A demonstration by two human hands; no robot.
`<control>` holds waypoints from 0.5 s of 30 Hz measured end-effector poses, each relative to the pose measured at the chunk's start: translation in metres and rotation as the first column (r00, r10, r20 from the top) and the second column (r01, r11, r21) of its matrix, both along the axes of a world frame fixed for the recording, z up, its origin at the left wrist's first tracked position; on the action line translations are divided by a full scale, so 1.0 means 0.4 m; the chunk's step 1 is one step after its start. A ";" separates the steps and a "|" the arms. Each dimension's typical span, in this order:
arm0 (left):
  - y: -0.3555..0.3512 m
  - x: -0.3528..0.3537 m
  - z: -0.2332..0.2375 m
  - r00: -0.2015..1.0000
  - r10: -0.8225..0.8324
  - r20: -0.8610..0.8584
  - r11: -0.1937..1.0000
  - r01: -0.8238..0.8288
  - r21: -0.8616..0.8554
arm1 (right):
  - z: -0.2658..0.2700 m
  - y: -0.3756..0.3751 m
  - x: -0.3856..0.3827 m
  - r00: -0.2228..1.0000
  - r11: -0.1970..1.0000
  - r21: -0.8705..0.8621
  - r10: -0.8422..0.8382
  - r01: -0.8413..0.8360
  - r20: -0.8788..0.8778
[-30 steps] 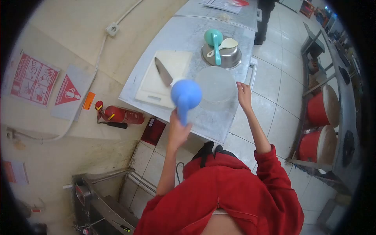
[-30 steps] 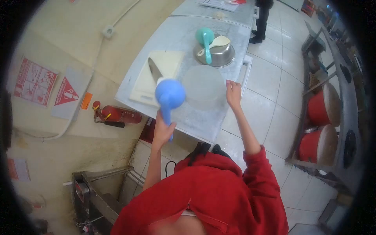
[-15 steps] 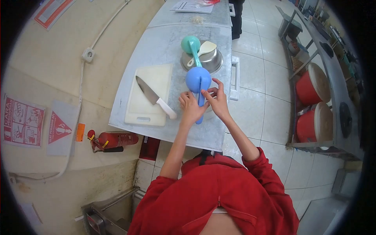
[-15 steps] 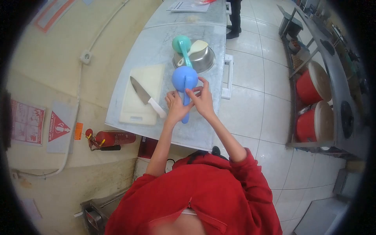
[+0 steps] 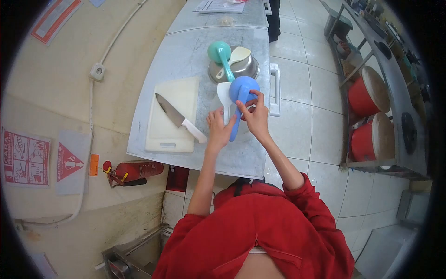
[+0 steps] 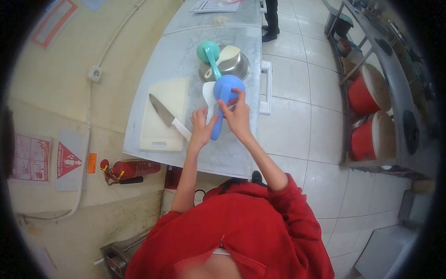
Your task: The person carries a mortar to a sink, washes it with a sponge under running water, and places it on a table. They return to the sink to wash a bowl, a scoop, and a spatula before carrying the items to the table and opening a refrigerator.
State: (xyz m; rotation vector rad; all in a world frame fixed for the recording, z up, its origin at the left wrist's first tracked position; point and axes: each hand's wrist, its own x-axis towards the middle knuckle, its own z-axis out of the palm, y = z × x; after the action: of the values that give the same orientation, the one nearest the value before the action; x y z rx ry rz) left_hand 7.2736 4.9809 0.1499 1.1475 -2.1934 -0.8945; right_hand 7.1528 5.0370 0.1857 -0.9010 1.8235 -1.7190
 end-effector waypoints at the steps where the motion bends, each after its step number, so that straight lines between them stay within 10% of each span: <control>1: 0.000 0.001 -0.001 1.000 0.007 -0.017 1.000 -0.007 0.014 | -0.005 0.001 0.001 1.000 1.000 -0.010 0.001 -0.001 0.002; 12: 0.010 0.005 0.011 0.987 0.096 -0.126 0.995 -0.095 0.017 | -0.041 0.034 -0.017 0.999 0.999 -0.030 -0.030 0.030 -0.025; 15: 0.060 0.028 0.115 0.932 0.092 -0.352 0.996 -0.081 0.046 | -0.044 0.138 -0.081 0.959 0.988 0.134 -0.042 0.082 -0.280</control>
State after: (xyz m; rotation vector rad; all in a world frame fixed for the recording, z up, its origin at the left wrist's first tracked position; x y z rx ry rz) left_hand 7.2850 5.0048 0.1960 0.9983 -1.8304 -1.0120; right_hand 7.1205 5.0924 0.1682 -1.0768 2.1471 -1.5347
